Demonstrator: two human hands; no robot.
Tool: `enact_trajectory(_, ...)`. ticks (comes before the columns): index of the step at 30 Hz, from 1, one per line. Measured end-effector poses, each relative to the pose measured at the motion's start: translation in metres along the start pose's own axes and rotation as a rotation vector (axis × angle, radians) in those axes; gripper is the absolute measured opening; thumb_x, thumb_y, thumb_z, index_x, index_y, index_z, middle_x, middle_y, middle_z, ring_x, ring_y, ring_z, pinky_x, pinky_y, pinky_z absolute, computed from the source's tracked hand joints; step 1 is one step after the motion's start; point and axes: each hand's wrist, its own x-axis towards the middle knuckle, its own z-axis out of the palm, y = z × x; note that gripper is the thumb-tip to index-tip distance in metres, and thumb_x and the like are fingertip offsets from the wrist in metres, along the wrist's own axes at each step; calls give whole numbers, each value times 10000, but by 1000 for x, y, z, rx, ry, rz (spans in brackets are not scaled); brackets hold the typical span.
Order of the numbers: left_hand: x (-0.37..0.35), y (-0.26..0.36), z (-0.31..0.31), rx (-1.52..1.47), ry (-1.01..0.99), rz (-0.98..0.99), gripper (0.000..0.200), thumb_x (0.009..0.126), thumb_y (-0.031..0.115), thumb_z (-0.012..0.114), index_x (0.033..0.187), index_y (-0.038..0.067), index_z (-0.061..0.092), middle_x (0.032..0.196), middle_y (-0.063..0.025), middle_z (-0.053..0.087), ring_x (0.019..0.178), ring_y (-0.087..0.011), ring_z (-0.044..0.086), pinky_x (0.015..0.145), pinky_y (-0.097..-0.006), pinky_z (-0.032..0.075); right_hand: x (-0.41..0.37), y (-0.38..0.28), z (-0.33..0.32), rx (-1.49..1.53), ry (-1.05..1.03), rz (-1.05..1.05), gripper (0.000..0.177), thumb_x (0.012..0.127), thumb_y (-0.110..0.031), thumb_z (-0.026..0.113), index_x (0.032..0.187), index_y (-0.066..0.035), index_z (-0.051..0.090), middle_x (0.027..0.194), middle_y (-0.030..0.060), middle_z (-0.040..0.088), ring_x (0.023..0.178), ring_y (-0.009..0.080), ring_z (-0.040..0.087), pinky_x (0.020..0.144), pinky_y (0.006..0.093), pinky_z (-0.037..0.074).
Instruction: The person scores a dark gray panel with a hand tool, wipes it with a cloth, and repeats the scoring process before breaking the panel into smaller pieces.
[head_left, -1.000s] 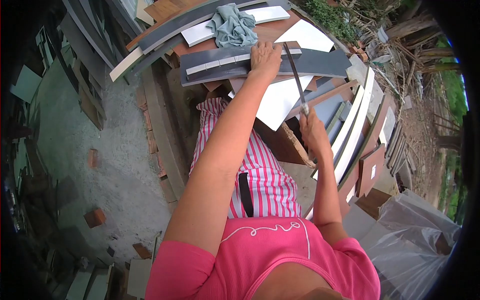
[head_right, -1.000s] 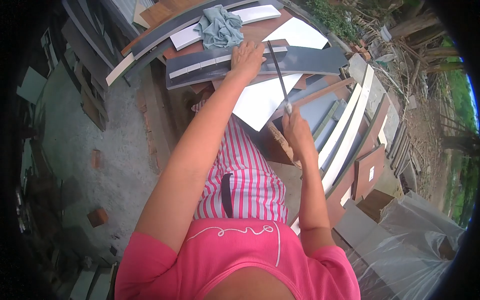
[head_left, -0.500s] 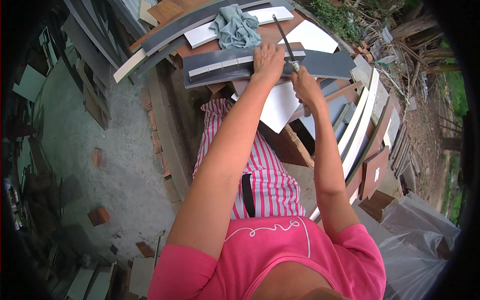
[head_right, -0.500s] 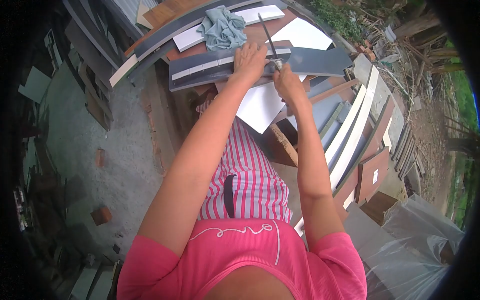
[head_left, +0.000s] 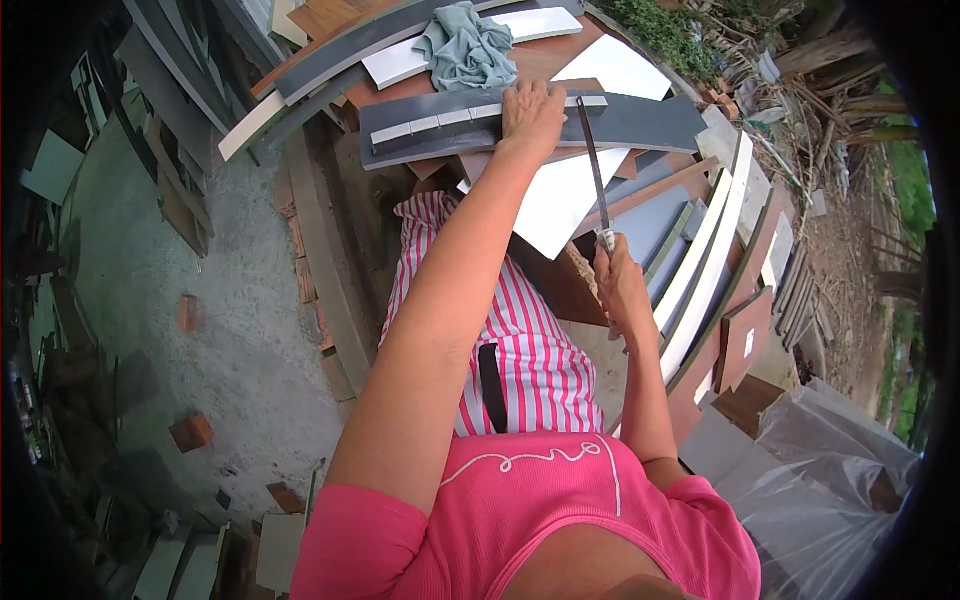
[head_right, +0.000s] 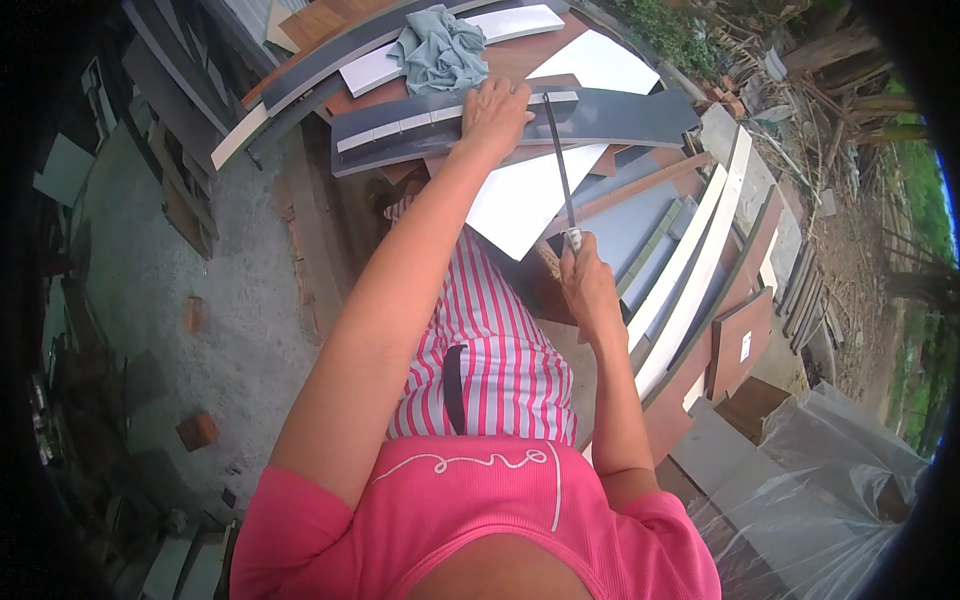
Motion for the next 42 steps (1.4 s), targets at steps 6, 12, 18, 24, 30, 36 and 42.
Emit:
enact_trajectory(6, -2, 0, -1, -3, -12, 18, 245, 837, 249, 663, 1004, 78, 609, 1047, -120, 582, 1081, -296, 513, 863, -443, 406, 65, 1, -3, -115, 104, -216, 273, 988, -260, 425, 1048, 5, 450, 644, 181, 589, 484, 264, 582, 458, 397, 463)
enact_trajectory(12, -1, -1, -1, -7, -27, 11, 240, 829, 245, 667, 986, 76, 605, 1036, -122, 581, 1077, -299, 514, 858, -447, 406, 145, -78, -17, -81, 69, -228, 298, 981, -264, 426, 1005, 31, 454, 651, 175, 598, 490, 268, 593, 450, 385, 492)
enact_trajectory(18, -3, 1, 1, 0, -11, -1, 236, 828, 246, 668, 977, 76, 599, 1020, -113, 586, 1053, -299, 519, 841, -446, 401, 139, -73, -13, -20, 103, -262, 327, 969, -257, 443, 1002, 68, 458, 666, 226, 620, 488, 310, 615, 443, 410, 497)
enact_trajectory(24, -2, 2, 3, -3, 14, -6, 236, 826, 249, 673, 978, 82, 603, 1009, -113, 592, 1043, -294, 524, 838, -438, 400, 105, -41, 0, -43, 112, -196, 287, 975, -233, 431, 1042, 46, 440, 681, 263, 612, 528, 346, 628, 507, 457, 505)
enact_trajectory(30, -1, 2, 1, -13, 5, -6, 234, 830, 249, 670, 982, 79, 620, 1015, -115, 596, 1053, -290, 525, 839, -437, 405, 37, 26, 16, -85, 163, -225, 272, 1003, -266, 403, 1056, -2, 436, 621, 162, 565, 446, 244, 547, 428, 389, 435)
enact_trajectory(36, 0, 2, 2, -26, -1, -22, 242, 831, 249, 669, 994, 78, 620, 1028, -116, 594, 1061, -290, 519, 841, -435, 408, 7, 19, 10, -24, 104, -72, 261, 1002, -269, 416, 1080, -21, 439, 625, 175, 574, 449, 251, 553, 435, 398, 435)
enact_trajectory(42, -3, 1, 1, -6, 23, 22, 250, 828, 247, 668, 998, 72, 612, 1028, -118, 588, 1059, -296, 514, 845, -441, 407, 87, -24, -9, -80, 81, -213, 275, 991, -260, 428, 1030, 12, 445, 596, 139, 549, 434, 245, 538, 430, 393, 450)
